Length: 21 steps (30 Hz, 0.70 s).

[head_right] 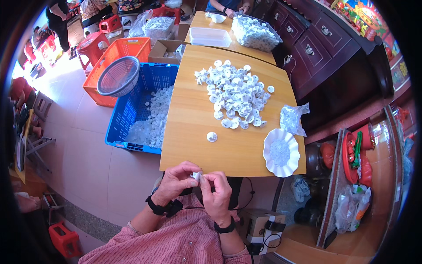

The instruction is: Assembling small white plastic components by hand.

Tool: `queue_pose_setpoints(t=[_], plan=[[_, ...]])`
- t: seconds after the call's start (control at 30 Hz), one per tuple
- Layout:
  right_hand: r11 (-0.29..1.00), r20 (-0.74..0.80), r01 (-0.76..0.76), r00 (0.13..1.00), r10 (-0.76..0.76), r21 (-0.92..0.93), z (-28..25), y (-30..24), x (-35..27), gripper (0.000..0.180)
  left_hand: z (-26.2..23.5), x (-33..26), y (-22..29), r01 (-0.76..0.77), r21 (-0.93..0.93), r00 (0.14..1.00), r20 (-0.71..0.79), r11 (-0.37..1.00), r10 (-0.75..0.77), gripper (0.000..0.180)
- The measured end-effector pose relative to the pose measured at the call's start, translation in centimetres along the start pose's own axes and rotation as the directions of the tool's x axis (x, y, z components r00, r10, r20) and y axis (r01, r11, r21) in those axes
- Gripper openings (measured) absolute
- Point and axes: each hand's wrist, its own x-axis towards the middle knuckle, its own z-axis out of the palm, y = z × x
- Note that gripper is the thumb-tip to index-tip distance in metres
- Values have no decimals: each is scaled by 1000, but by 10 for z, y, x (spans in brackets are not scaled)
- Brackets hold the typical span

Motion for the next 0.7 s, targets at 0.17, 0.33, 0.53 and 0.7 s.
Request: queue_pose_setpoints(t=[0.17, 0.33, 0.53, 0.7], plan=[[808, 93, -308, 948, 304, 503, 1, 2, 2, 8, 3, 6, 7, -14, -68, 1000, 20, 998, 16, 32], [776, 134, -345, 936, 325, 527, -1, 1, -1, 7, 5, 2, 12, -18, -71, 999, 40, 997, 21, 30], [788, 97, -330, 939, 330, 519, 7, -10, -3, 8, 1, -5, 18, -72, -4, 994, 82, 997, 72, 30], [788, 108, -332, 940, 325, 518, 14, -11, -4, 8, -1, -13, 27, -34, 27, 999, 8, 999, 34, 30]])
